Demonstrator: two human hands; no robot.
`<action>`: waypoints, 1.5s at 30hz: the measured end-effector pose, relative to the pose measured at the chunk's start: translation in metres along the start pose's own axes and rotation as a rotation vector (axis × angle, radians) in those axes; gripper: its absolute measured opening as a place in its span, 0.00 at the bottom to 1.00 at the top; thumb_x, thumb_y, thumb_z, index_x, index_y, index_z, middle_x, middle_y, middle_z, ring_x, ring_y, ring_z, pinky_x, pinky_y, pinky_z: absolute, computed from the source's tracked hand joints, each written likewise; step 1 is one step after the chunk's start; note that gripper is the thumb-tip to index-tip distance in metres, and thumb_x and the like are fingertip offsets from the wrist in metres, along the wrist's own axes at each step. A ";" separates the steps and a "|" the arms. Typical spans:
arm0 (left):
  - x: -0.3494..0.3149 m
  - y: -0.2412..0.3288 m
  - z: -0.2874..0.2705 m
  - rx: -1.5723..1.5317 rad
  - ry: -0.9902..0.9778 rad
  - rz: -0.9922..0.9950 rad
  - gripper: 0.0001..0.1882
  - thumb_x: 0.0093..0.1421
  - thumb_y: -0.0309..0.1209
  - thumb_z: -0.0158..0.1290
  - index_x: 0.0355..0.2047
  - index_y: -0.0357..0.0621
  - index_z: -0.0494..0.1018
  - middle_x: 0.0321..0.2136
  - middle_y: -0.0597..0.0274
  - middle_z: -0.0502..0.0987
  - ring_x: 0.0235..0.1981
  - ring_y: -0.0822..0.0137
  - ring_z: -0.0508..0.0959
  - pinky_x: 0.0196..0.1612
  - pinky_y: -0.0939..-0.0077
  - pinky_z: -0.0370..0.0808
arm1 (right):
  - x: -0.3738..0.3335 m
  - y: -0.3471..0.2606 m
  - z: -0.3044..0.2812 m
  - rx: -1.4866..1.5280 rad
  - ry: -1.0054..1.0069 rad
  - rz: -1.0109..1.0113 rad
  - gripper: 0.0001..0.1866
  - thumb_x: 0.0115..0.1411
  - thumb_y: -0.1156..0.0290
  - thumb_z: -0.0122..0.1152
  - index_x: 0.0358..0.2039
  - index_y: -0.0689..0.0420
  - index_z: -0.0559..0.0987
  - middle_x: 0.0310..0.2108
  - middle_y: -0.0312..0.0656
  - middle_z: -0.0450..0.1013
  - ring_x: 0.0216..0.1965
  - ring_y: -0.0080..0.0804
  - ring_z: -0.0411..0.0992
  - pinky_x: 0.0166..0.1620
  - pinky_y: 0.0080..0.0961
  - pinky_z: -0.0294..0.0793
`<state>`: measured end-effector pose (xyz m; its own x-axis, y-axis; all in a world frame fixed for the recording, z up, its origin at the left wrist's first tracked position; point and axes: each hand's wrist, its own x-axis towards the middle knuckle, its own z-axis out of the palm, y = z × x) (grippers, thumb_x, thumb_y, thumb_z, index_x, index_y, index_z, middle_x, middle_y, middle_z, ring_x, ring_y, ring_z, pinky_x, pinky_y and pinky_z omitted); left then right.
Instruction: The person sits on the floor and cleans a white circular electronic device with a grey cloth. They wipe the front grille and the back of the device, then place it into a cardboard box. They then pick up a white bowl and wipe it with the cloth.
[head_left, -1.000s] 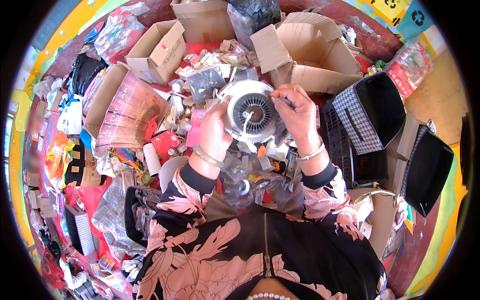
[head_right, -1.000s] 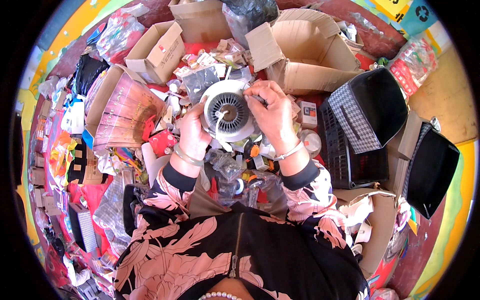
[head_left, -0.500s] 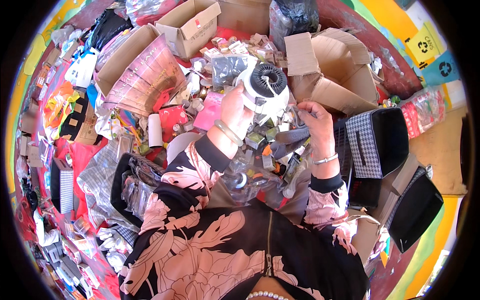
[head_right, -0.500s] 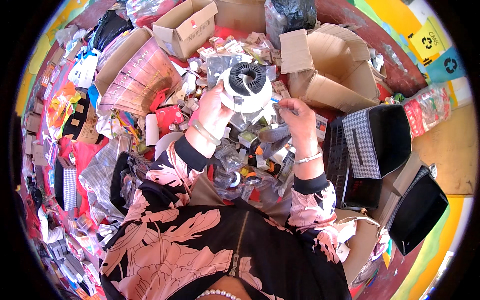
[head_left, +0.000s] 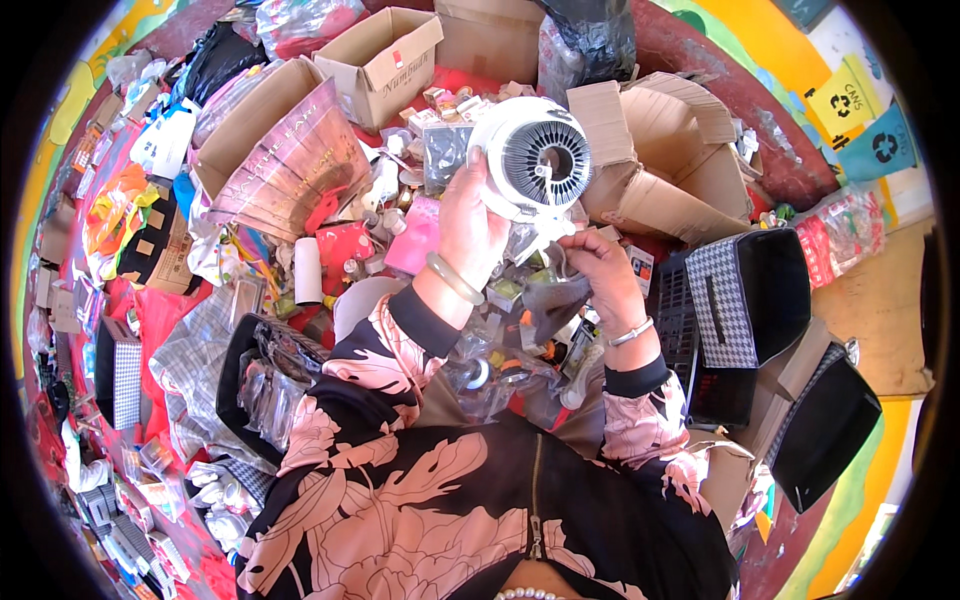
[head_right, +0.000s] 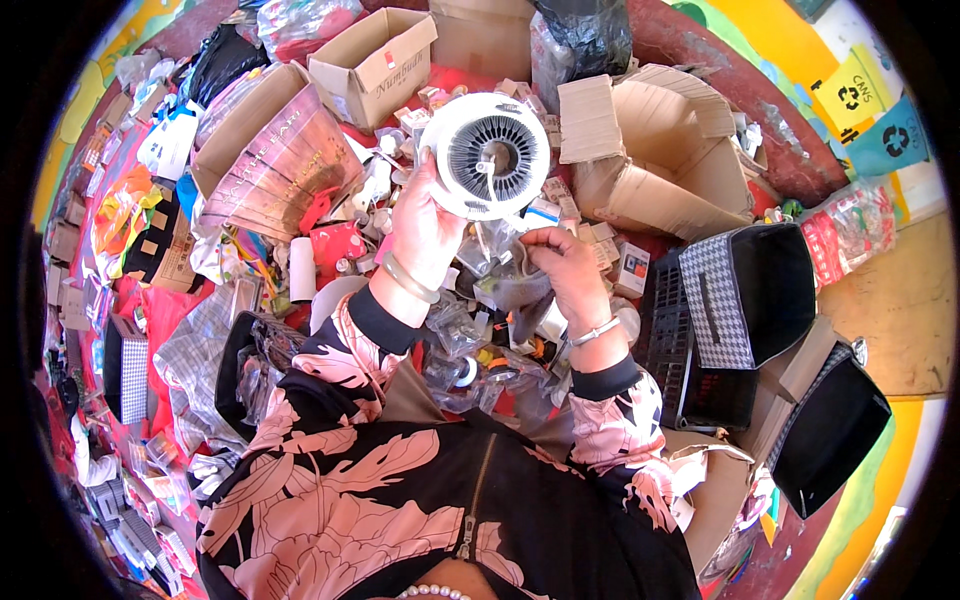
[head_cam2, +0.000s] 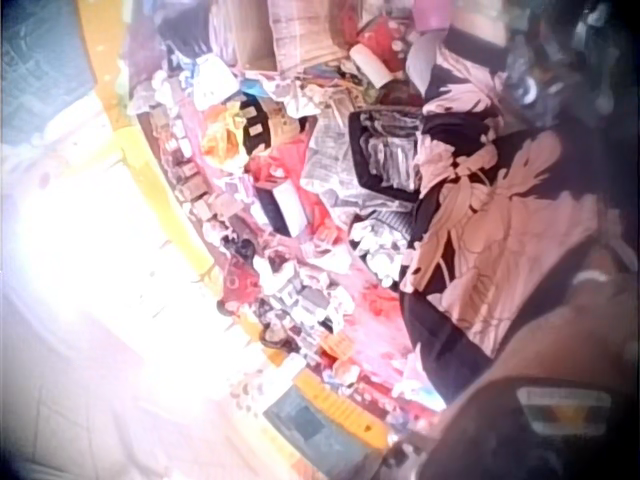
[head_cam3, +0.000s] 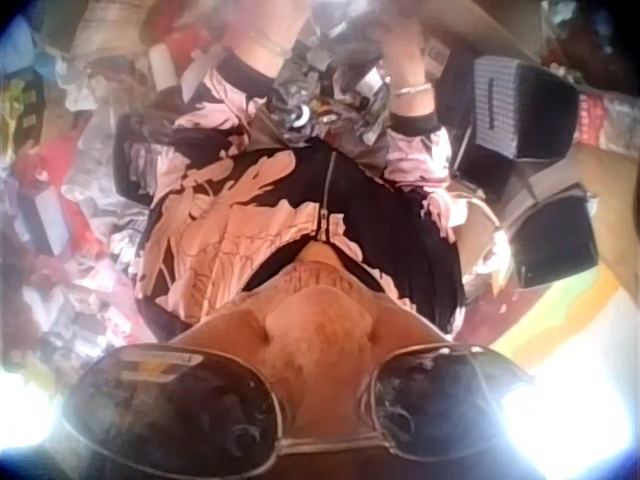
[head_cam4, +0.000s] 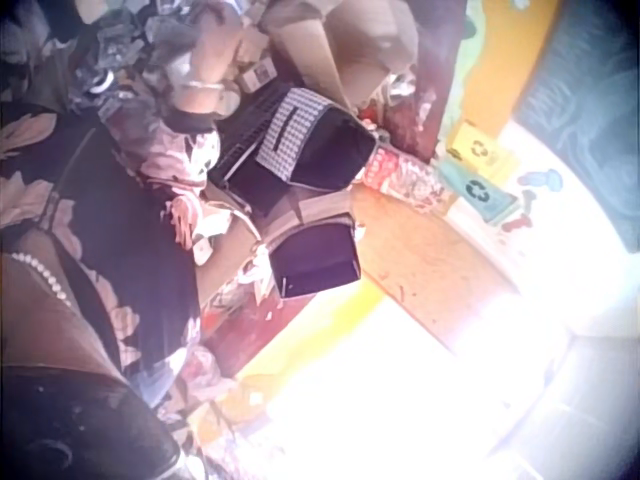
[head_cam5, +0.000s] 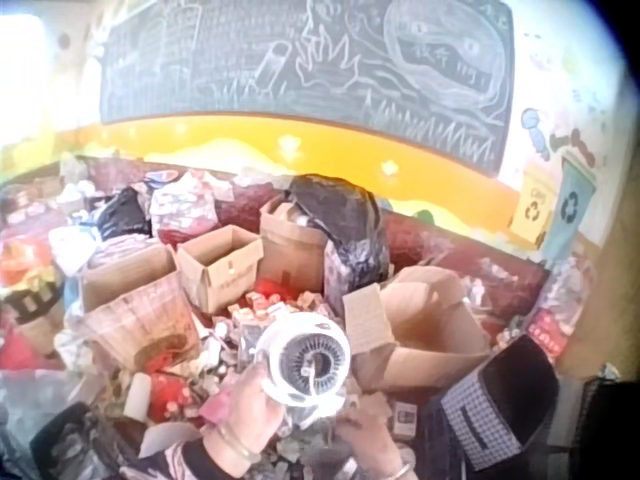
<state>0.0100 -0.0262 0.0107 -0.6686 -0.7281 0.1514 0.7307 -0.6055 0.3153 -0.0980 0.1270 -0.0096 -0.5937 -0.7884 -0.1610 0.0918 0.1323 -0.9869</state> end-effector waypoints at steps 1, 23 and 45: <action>0.000 -0.001 -0.001 -0.011 -0.015 -0.007 0.19 0.65 0.38 0.40 0.44 0.33 0.66 0.41 0.57 0.73 0.43 0.67 0.74 0.48 0.71 0.69 | 0.004 0.004 -0.002 0.131 0.010 0.021 0.09 0.52 0.81 0.51 0.34 0.64 0.76 0.30 0.34 0.73 0.30 0.19 0.68 0.34 0.14 0.66; -0.001 -0.020 -0.015 -0.171 -0.034 -0.347 0.15 0.63 0.31 0.41 0.44 0.31 0.65 0.40 0.53 0.74 0.40 0.63 0.76 0.45 0.68 0.74 | -0.020 -0.032 -0.010 0.225 0.060 -0.239 0.14 0.58 0.65 0.57 0.38 0.62 0.77 0.31 0.31 0.73 0.33 0.15 0.66 0.37 0.13 0.64; -0.007 -0.043 -0.001 -0.128 0.041 -0.422 0.22 0.61 0.41 0.42 0.51 0.41 0.61 0.48 0.55 0.69 0.48 0.59 0.72 0.51 0.63 0.69 | -0.047 -0.059 -0.008 -0.091 0.354 -0.392 0.08 0.53 0.72 0.61 0.33 0.61 0.79 0.29 0.39 0.75 0.31 0.21 0.71 0.35 0.18 0.70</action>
<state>-0.0166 0.0046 -0.0049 -0.9080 -0.4188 -0.0042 0.4075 -0.8857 0.2223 -0.0819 0.1607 0.0567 -0.8045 -0.5402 0.2471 -0.2515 -0.0672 -0.9655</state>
